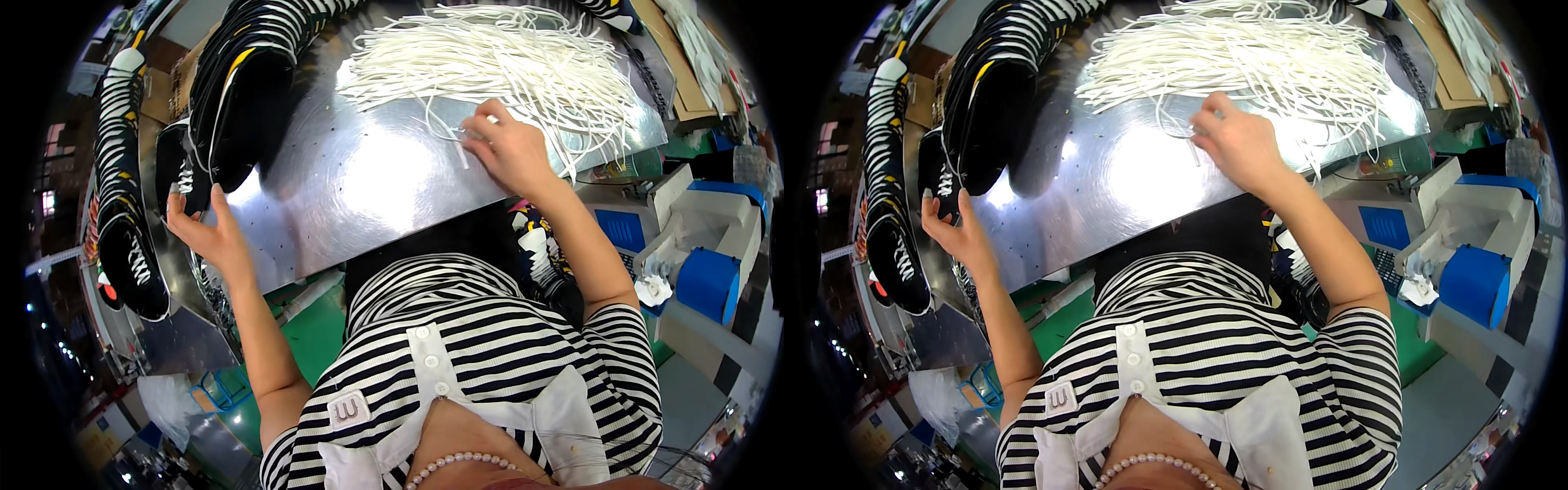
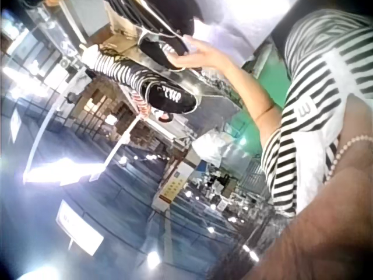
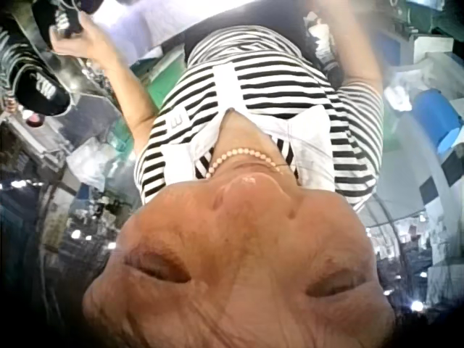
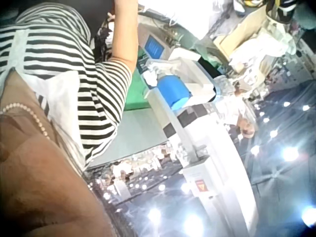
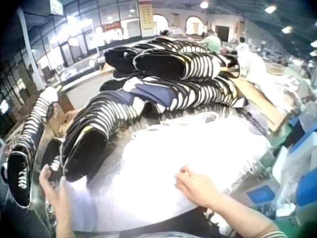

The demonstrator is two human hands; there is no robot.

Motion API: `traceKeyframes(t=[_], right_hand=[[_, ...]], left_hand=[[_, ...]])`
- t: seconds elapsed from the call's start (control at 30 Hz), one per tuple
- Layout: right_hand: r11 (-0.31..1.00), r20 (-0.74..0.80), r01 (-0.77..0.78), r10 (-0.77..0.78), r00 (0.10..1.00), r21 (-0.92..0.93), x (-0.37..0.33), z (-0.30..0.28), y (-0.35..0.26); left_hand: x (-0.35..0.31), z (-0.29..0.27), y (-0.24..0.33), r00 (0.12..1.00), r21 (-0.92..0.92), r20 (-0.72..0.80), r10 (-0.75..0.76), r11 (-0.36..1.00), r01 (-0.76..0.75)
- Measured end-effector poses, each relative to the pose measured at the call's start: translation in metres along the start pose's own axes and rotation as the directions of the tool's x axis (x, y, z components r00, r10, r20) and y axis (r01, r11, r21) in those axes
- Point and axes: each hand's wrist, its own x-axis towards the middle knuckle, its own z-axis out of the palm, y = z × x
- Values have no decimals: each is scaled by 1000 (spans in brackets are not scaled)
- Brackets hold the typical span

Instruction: The person laces a blue and white sneaker by threading white shoelaces through the eyelets. They pull the laces tight and arrange them neatly across the shoe's tongue. The person repeats this process for multiple shoes on a metal table.

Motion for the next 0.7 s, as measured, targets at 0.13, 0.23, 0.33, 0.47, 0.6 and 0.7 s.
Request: traceKeyframes(t=[0.13, 0.23, 0.33, 0.47, 0.6, 0.7], right_hand=[[990, -58, -38, 30, 998, -138, -8, -26, 18], [969, -33, -80, 74, 997, -233, -22, -6, 41], [976, -121, -63, 38, 992, -207, -15, -15, 23], [963, -10, 209, -214, 977, -170, -11, -24, -2], [858, 318, 479, -409, 855, -185, 6, -5, 1], [817, 409, 558, -463, 786, -146, 31, -3, 8]], left_hand=[[-7, -1, -57, 989, -33, 100, -105, 994, 108], [-12, 31, -70, 983, -111, 156, -95, 987, 113], [-7, 46, -70, 987, -122, 122, -103, 986, 118], [-11, 35, -72, 994, -124, 79, -80, 988, 89], [-9, 34, -63, 996, -198, 67, -60, 977, 72], [-1, 38, -55, 988, -295, 95, -120, 945, 143]])
